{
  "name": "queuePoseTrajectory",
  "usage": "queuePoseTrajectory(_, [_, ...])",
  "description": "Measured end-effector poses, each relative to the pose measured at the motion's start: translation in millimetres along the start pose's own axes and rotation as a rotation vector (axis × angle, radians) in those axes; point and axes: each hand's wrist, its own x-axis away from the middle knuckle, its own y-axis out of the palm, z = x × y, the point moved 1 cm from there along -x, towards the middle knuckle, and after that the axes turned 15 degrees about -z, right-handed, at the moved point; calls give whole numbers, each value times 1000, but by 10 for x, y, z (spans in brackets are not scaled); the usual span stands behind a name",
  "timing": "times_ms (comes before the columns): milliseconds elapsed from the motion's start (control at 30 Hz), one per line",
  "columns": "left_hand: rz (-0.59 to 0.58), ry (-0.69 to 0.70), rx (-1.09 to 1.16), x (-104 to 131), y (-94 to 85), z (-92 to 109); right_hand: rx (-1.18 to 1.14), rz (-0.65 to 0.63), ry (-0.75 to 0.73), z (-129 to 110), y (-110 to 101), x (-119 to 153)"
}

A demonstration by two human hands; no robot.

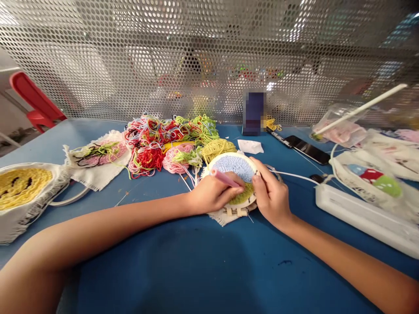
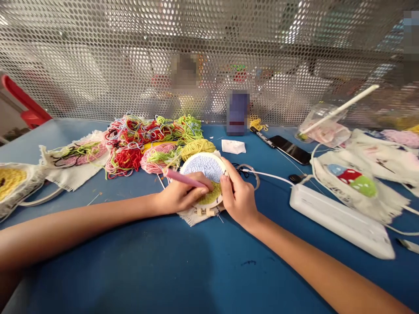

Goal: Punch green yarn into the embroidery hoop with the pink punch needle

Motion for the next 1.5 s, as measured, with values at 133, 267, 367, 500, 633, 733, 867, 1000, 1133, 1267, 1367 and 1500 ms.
queuePoseTrajectory(133, [31, 37, -30, 70, 3, 45, -19, -14, 27, 17, -4, -15])
queuePoseTrajectory(267, [72, 53, 9, 105, -15, 64, -45, -45, 58, 20, 9, -45])
queuePoseTrajectory(367, [135, -7, 10, 93, -89, 91, -48, -56, 68, 24, 18, -46])
queuePoseTrajectory(500, [174, -88, -11, 17, -267, 155, -102, -52, 48, 41, 18, -49])
queuePoseTrajectory(633, [27, -45, -31, -59, -367, 204, -145, -71, 53, 53, 15, -63])
queuePoseTrajectory(733, [-77, -35, -58, -83, -365, 227, -136, -80, 67, 49, 11, -64])
queuePoseTrajectory(867, [-133, -72, -129, -101, -337, 284, -95, -66, 65, 31, 5, -47])
queuePoseTrajectory(1000, [-175, -126, -155, -107, -261, 336, -77, -66, 68, 23, 13, -37])
queuePoseTrajectory(1133, [-208, -131, -146, -99, -162, 330, -102, -66, 119, 41, 24, -51])
queuePoseTrajectory(1267, [-206, -182, -105, -128, -81, 212, -93, -67, 104, 52, 31, -52])
queuePoseTrajectory(1367, [-211, -176, -145, -181, -17, 87, -79, -51, 98, 58, 36, -44])
queuePoseTrajectory(1500, [-205, -197, -116, -229, 2, 13, -93, -44, 104, 63, 32, -60])
